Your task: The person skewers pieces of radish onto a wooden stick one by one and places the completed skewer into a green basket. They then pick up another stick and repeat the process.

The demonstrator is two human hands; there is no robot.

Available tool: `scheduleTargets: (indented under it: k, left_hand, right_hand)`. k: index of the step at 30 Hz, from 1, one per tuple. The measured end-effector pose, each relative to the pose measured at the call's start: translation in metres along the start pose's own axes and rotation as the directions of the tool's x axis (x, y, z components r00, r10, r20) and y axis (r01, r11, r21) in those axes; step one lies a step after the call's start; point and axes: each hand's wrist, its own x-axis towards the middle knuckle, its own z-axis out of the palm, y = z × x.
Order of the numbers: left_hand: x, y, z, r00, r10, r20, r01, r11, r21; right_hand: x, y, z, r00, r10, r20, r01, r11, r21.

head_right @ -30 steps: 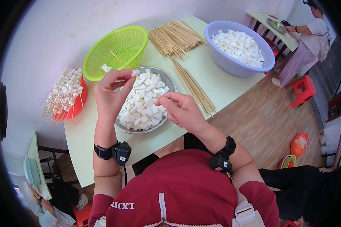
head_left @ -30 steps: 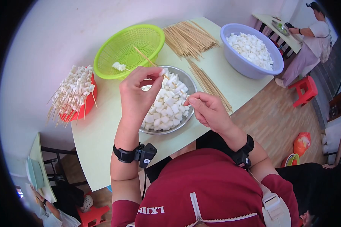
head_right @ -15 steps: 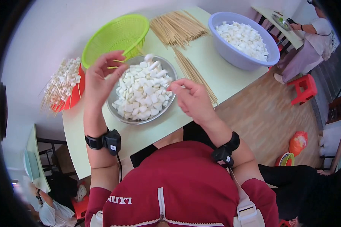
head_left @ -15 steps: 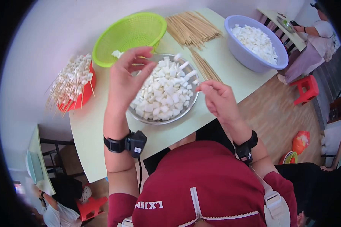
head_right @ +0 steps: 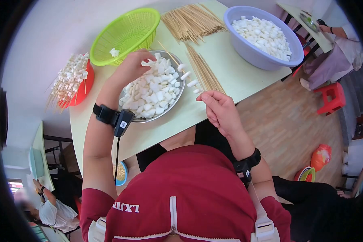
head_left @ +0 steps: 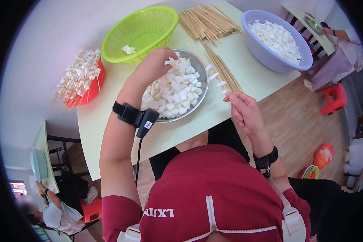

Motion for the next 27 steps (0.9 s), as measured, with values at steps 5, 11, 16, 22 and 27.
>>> scheduleTargets:
  k: [5,11,16,22,27]
  left_hand:
    - [0.008,-0.012,0.013,0.998,0.022,0.061,-0.028,0.995,0.097]
    - [-0.007,-0.004,-0.001,0.958,-0.247,-0.146,0.189,0.926,-0.326]
    - [-0.020,-0.002,-0.003,0.900,-0.400,-0.172,0.169,0.685,-0.709]
    - [-0.026,-0.008,-0.002,0.891,-0.411,-0.193,0.114,0.615,-0.781]
    - [-0.029,-0.007,-0.003,0.886,-0.407,-0.222,0.078,0.604,-0.794]
  right_hand:
    - [-0.002,0.004,-0.013,0.999,0.041,0.029,-0.042,0.998,0.047]
    - [-0.003,0.012,-0.016,0.984,0.110,0.142,-0.112,0.994,0.006]
    - [0.002,0.011,-0.007,0.980,0.124,0.157,-0.122,0.992,-0.024]
    - [0.003,0.011,0.002,0.980,0.123,0.158,-0.118,0.992,-0.036]
    - [0.002,0.008,0.008,0.981,0.128,0.144,-0.118,0.990,-0.073]
